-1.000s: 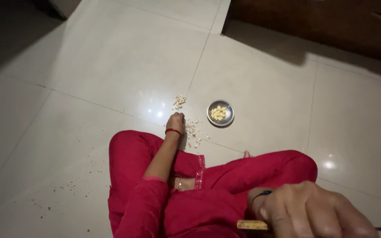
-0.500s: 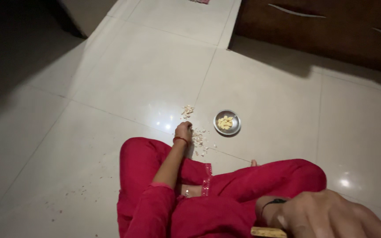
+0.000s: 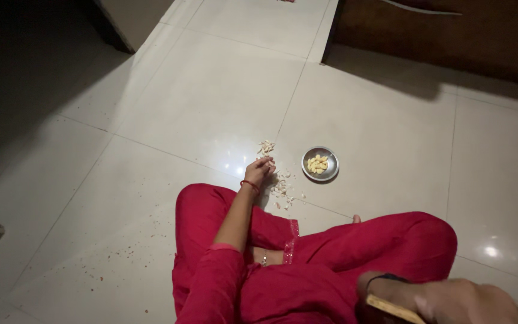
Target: The person cuts garlic cloves on the floor using a small knife, placing the peeled and cut pieces into a small metal bowl.
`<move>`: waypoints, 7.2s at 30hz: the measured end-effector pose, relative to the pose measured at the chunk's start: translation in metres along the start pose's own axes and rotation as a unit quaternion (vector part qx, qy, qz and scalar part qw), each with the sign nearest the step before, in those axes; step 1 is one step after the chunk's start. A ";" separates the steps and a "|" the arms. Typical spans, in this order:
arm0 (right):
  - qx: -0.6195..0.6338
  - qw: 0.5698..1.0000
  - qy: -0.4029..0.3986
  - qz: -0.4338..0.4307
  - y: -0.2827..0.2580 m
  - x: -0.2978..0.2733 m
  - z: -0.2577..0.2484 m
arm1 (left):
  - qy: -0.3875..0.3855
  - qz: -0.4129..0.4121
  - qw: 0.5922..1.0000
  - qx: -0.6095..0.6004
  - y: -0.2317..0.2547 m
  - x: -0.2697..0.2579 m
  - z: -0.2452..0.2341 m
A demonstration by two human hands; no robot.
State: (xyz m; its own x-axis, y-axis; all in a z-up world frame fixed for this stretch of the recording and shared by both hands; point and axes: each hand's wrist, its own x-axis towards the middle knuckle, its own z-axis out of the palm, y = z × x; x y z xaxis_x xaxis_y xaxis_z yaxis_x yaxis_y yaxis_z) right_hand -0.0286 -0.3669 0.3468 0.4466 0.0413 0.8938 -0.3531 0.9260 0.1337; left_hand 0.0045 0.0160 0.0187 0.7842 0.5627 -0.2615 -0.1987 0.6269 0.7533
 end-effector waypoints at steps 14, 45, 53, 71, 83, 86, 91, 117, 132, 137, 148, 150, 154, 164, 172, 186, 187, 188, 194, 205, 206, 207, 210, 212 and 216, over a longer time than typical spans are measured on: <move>0.019 0.997 -0.014 -0.072 0.009 -0.079 -0.016 | -0.038 -0.029 0.999 -0.001 -0.008 0.011 -0.014; -0.466 0.687 0.330 0.448 0.122 -0.223 -0.159 | 0.028 -0.058 0.998 0.022 -0.012 0.015 -0.021; -0.645 0.433 0.119 0.618 0.127 -0.211 -0.134 | 0.029 -0.051 0.998 -0.011 -0.020 0.021 -0.024; -0.666 0.463 0.073 0.580 0.108 -0.154 -0.262 | -0.066 -0.082 0.994 0.023 -0.024 0.012 -0.014; -0.695 0.382 0.066 0.605 0.112 -0.142 -0.259 | -0.101 -0.143 0.984 0.019 -0.003 -0.008 0.011; -0.721 0.423 0.036 0.547 0.110 -0.146 -0.258 | -0.106 -0.135 0.985 0.022 -0.014 -0.003 0.000; -0.737 0.386 0.015 0.554 0.109 -0.151 -0.262 | -0.122 -0.130 0.984 0.004 -0.020 -0.002 -0.006; -0.799 0.358 -0.080 0.476 0.105 -0.153 -0.258 | -0.111 -0.151 0.982 0.018 -0.010 -0.018 0.010; -0.822 0.354 -0.119 0.430 0.103 -0.163 -0.262 | -0.085 -0.158 0.984 -0.006 -0.013 -0.026 0.012; -0.829 0.372 -0.228 0.350 0.098 -0.157 -0.257 | -0.087 -0.150 0.985 -0.014 -0.015 -0.025 0.011; -0.828 0.350 -0.123 0.420 0.101 -0.154 -0.252 | -0.047 -0.144 0.987 -0.060 -0.036 -0.019 -0.002; -0.824 0.366 -0.109 0.419 0.101 -0.154 -0.251 | -0.047 -0.122 0.990 -0.054 -0.039 -0.016 -0.003; -0.798 0.410 -0.022 0.442 0.105 -0.153 -0.247 | -0.029 -0.068 0.997 0.028 -0.043 -0.011 -0.002; -0.729 0.465 0.072 0.497 0.100 -0.145 -0.254 | -0.116 0.099 0.957 0.248 -0.001 -0.028 0.025; -0.616 0.500 0.173 0.584 0.101 -0.166 -0.268 | -0.178 0.040 0.955 0.232 -0.030 -0.012 0.000; -0.771 0.365 0.064 0.518 0.108 -0.137 -0.243 | -0.044 -0.034 0.994 0.093 -0.026 -0.008 -0.006; -0.764 0.358 0.082 0.531 0.108 -0.139 -0.244 | -0.045 -0.035 0.994 0.092 -0.027 -0.008 -0.007; -0.764 0.357 0.083 0.531 0.108 -0.142 -0.245 | -0.046 -0.044 0.996 0.061 -0.027 -0.006 -0.007; -0.770 0.357 0.053 0.526 0.106 -0.151 -0.251 | -0.038 -0.081 0.996 0.004 -0.029 -0.003 -0.009; -0.790 0.336 0.023 0.513 0.108 -0.143 -0.245 | -0.030 -0.106 0.994 0.021 -0.017 -0.018 0.004; -0.790 0.336 0.023 0.513 0.108 -0.143 -0.245 | -0.027 -0.102 0.994 0.029 -0.019 -0.017 0.004; -0.793 0.329 0.025 0.512 0.108 -0.142 -0.246 | -0.025 -0.098 0.994 0.037 -0.019 -0.017 0.004; -0.798 0.305 0.033 0.519 0.109 -0.140 -0.247 | -0.040 -0.090 0.994 0.042 -0.018 -0.017 0.004; -0.799 0.288 0.039 0.526 0.110 -0.142 -0.248 | -0.040 -0.092 0.994 0.046 -0.016 -0.019 0.007; -0.806 0.369 0.050 0.460 0.110 -0.151 -0.253 | -0.021 -0.109 0.991 0.069 -0.012 -0.023 0.012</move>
State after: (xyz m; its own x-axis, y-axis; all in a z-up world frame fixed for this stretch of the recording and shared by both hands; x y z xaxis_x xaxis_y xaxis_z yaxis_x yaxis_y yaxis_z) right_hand 0.0730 -0.1764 0.1178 0.8043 0.5554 0.2113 0.5181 -0.4811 -0.7072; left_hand -0.0040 -0.0103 0.0229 0.8243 0.3962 -0.4044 0.0594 0.6498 0.7578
